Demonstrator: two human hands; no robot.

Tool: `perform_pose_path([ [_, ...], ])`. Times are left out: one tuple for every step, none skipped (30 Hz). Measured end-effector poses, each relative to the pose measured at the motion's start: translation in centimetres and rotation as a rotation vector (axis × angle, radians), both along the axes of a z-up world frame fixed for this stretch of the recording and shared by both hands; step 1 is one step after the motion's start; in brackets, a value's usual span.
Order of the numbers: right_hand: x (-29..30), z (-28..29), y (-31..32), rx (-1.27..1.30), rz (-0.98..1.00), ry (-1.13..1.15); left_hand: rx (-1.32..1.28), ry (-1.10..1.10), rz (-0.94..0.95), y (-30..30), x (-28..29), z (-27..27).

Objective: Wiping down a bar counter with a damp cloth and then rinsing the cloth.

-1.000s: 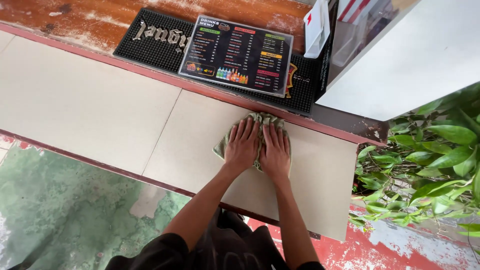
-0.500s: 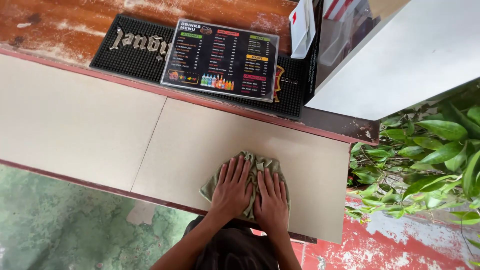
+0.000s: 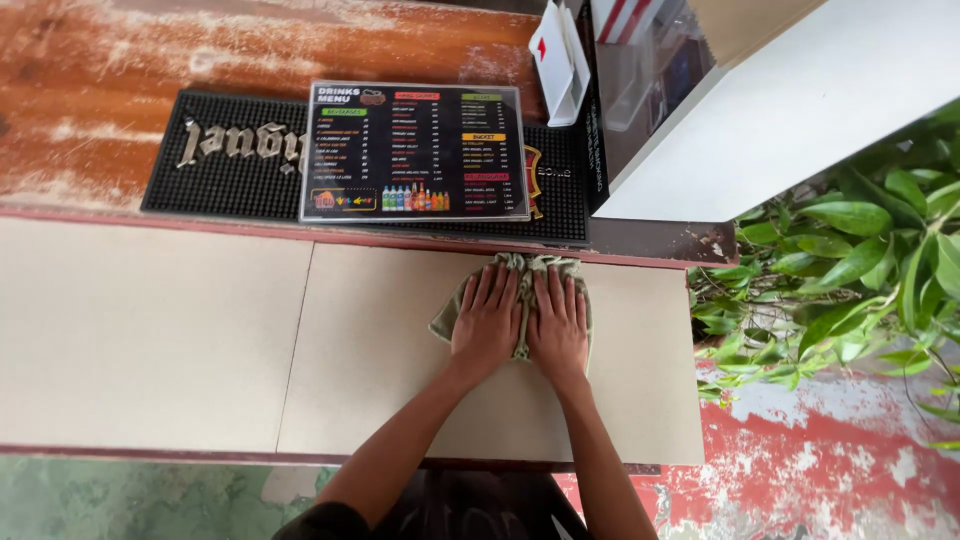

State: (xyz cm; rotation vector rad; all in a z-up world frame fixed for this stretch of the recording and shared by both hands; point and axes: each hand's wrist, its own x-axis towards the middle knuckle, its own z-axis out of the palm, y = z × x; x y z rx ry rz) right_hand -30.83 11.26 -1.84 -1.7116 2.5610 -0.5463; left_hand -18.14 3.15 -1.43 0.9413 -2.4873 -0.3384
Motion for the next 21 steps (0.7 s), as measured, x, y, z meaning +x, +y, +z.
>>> perform_pose_path([
  [0.7,0.4,0.9,0.007,-0.015,-0.003,0.007,-0.003,-0.015,0.5,0.6,0.4],
  [1.4,0.7,1.8,0.004,-0.036,-0.013,0.019,-0.018,-0.041,0.9,1.2,0.7],
  [2.2,0.9,2.6,0.000,-0.053,-0.025,0.031,-0.035,-0.062,1.3,2.0,1.0],
  [3.4,1.4,3.8,0.006,-0.062,-0.029,0.037,-0.039,-0.071,2.1,2.9,1.0],
  [4.4,1.9,4.7,0.007,-0.082,-0.050,0.035,-0.040,-0.099,2.6,3.7,1.2],
  [5.5,2.5,5.7,0.008,-0.101,-0.071,0.033,-0.040,-0.128,3.1,4.5,1.4],
  [6.5,2.6,6.7,0.015,-0.108,-0.076,0.040,-0.045,-0.134,3.7,5.3,1.6],
  [7.6,2.7,7.7,-0.016,-0.119,-0.100,0.066,-0.057,-0.153,4.3,6.1,2.0],
  [8.5,2.8,8.5,-0.051,-0.132,-0.123,0.086,-0.068,-0.173,4.7,6.8,2.3],
  [9.0,2.7,9.0,-0.049,-0.140,-0.125,0.088,-0.070,-0.181,4.9,7.2,2.6],
  [9.5,2.6,9.4,-0.103,-0.147,-0.170,0.109,-0.056,-0.197,5.0,7.7,2.8],
  [10.0,2.4,9.9,-0.156,-0.155,-0.215,0.130,-0.043,-0.213,5.2,8.2,3.1],
  [10.0,3.0,9.4,-0.155,-0.159,-0.215,0.132,-0.043,-0.216,5.1,8.3,3.2],
  [10.0,3.7,9.0,-0.176,-0.209,-0.328,0.112,-0.061,-0.227,5.1,8.4,3.3],
  [9.6,4.4,8.2,-0.202,-0.251,-0.438,0.086,-0.074,-0.233,4.8,8.2,3.5],
  [9.2,4.0,7.7,-0.207,-0.248,-0.433,0.081,-0.069,-0.231,4.8,8.2,3.2],
  [8.6,3.5,7.0,-0.172,-0.148,-0.341,0.060,-0.069,-0.236,4.7,8.2,3.0],
  [8.1,3.1,6.3,-0.138,-0.049,-0.247,0.039,-0.070,-0.241,4.6,8.1,2.8],
  [7.6,2.8,5.2,-0.146,-0.040,-0.245,0.030,-0.068,-0.233,4.3,8.0,2.3],
  [7.1,2.5,4.3,-0.149,0.026,-0.257,0.057,-0.049,-0.195,4.0,7.8,1.7],
  [6.8,2.1,3.4,-0.150,0.092,-0.273,0.085,-0.033,-0.156,3.8,7.8,1.1],
])
